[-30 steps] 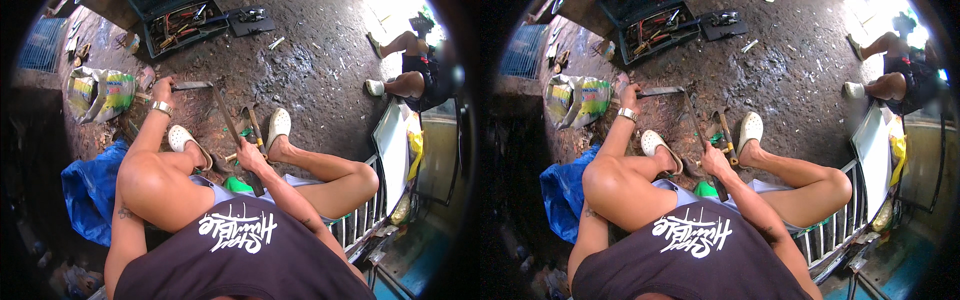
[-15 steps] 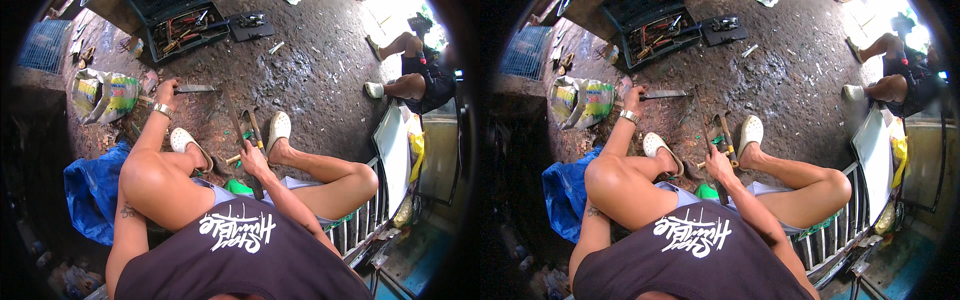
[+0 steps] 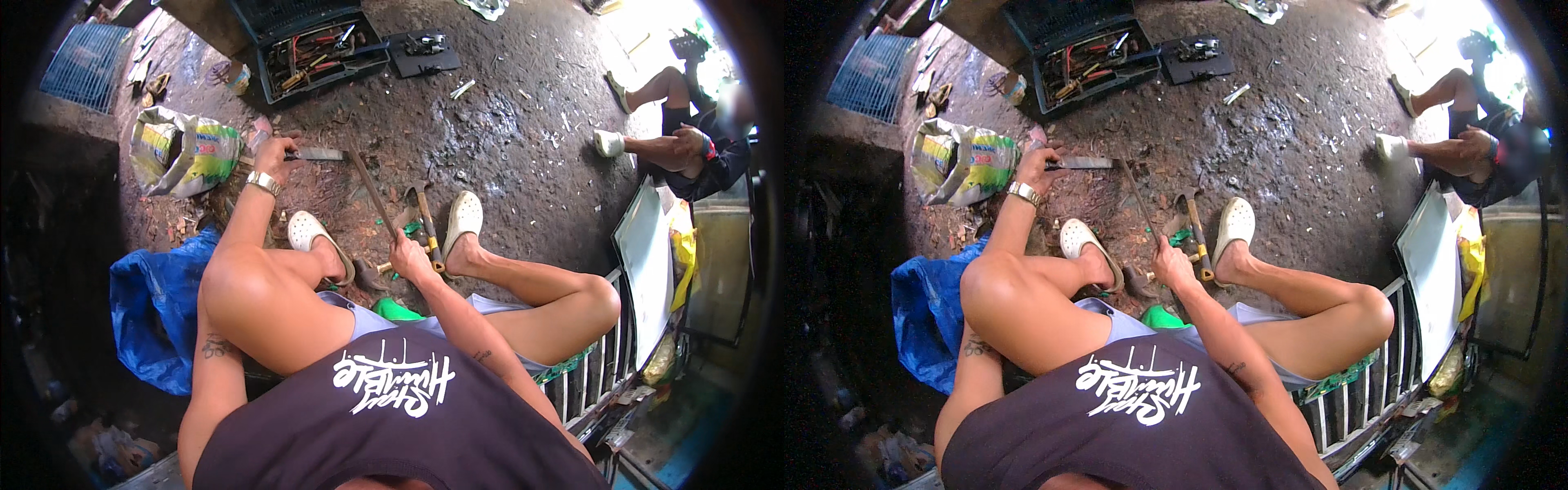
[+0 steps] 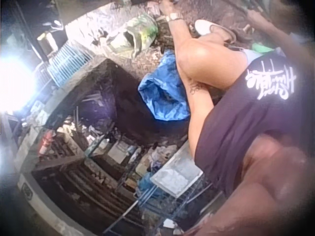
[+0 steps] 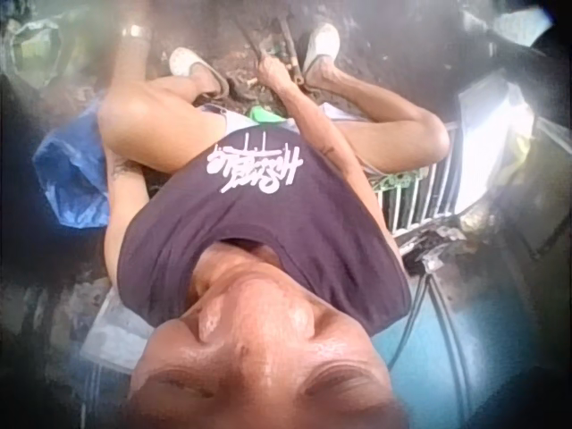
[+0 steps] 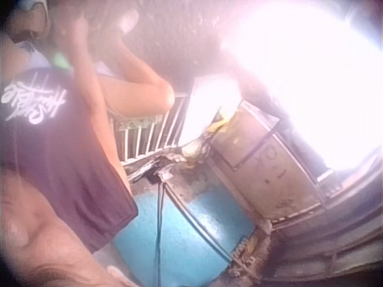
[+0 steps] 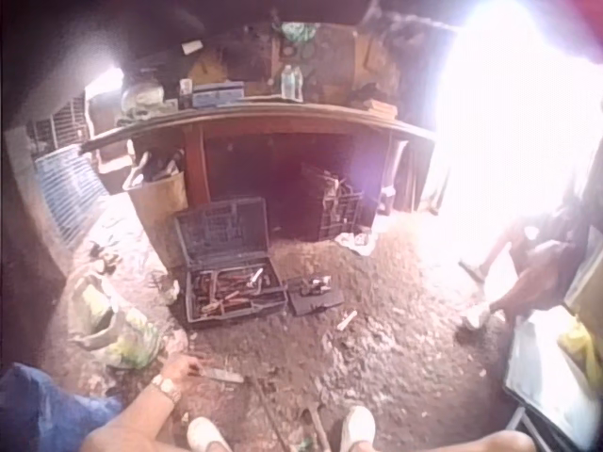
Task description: The person sits on the floor and uses a metal file to sharpen a long blade, repeatedly filing its edge. They pause to inspect the blade and handle small metal pieces, placing them into a nearby bag.
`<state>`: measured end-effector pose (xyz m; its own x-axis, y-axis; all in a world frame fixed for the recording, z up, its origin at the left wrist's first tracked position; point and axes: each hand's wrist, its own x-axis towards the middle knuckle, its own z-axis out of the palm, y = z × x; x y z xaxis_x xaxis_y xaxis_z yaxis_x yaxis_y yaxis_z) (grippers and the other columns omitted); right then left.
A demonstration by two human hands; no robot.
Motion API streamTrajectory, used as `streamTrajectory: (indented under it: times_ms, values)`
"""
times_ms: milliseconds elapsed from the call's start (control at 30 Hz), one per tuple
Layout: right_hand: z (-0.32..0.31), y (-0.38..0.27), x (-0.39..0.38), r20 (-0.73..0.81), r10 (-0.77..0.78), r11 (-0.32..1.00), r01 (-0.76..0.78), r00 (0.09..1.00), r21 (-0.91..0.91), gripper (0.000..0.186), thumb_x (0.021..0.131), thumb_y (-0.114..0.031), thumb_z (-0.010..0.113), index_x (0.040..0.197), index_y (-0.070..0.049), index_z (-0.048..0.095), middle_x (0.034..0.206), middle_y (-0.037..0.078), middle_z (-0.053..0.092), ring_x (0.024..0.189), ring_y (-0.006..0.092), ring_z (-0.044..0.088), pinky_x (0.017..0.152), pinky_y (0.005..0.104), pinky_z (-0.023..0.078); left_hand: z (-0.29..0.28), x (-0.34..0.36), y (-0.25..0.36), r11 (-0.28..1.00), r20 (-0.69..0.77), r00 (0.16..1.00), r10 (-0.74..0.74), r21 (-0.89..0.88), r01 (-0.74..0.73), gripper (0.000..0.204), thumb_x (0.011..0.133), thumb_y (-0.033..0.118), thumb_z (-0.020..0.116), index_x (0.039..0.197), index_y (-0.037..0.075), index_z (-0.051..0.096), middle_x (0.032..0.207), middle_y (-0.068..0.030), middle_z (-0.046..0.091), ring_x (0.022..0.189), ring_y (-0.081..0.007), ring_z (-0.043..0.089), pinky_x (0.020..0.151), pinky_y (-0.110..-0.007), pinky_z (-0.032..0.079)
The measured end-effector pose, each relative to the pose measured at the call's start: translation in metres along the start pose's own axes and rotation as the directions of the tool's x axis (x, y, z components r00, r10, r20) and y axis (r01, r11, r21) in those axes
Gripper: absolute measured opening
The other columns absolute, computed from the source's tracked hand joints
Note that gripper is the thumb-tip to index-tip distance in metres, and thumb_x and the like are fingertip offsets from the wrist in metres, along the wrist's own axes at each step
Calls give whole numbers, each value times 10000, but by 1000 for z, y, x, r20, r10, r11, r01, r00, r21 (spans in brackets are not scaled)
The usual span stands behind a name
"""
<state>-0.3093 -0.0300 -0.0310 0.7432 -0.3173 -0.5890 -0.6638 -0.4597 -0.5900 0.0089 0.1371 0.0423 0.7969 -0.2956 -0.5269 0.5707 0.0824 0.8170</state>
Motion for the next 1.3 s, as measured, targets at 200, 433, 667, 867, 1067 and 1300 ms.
streamTrajectory:
  times_ms: [200,433,667,867,1067,1300]
  values:
    - [-18,51,28,495,113,482,-483,862,731,519,995,-393,493,1291,31,540,898,187,709,804,363,683,809,432,554,-7,-7,0,994,17,1000,-12,112,10,417,769,-79,520,1177,-15,582,1179,-144,604,1235,-290,545,785,-527,574]
    - [-23,9,-15,-100,-56,991,67,993,113,505,991,-294,442,1404,-4,458,982,356,656,984,499,638,889,549,487,5,-15,-6,986,-28,999,33,167,-28,273,767,-34,547,1007,-2,673,1181,-103,637,955,-254,558,762,-459,533]
    - [-29,-12,-57,-18,-94,993,92,995,-72,517,984,-331,489,1462,-145,427,853,318,669,838,490,660,784,575,511,-21,-22,26,975,-5,993,117,189,-114,328,783,-16,547,1084,15,671,1134,-84,647,974,-208,584,766,-393,548]
    - [11,30,-32,-61,-244,902,203,968,-382,633,930,-355,597,1513,-243,378,985,235,648,792,409,684,679,514,543,-46,-22,42,931,-179,958,226,328,-159,348,795,-5,545,1118,33,667,1167,-64,634,991,-175,590,738,-331,557]
    - [60,61,-32,188,-146,777,230,971,-585,772,920,-337,606,1578,-215,222,1086,245,597,942,387,659,734,497,560,-48,5,16,829,-210,956,204,556,-55,289,812,31,542,1059,47,692,1033,-71,700,892,-211,646,721,-349,537]
    - [2,25,107,125,-394,671,378,911,-638,633,815,-298,752,1373,-168,483,1344,209,500,1151,385,592,841,482,578,-53,35,3,502,-34,750,661,763,-408,217,895,140,605,1064,21,671,1031,-167,711,1023,-301,690,878,-372,510]
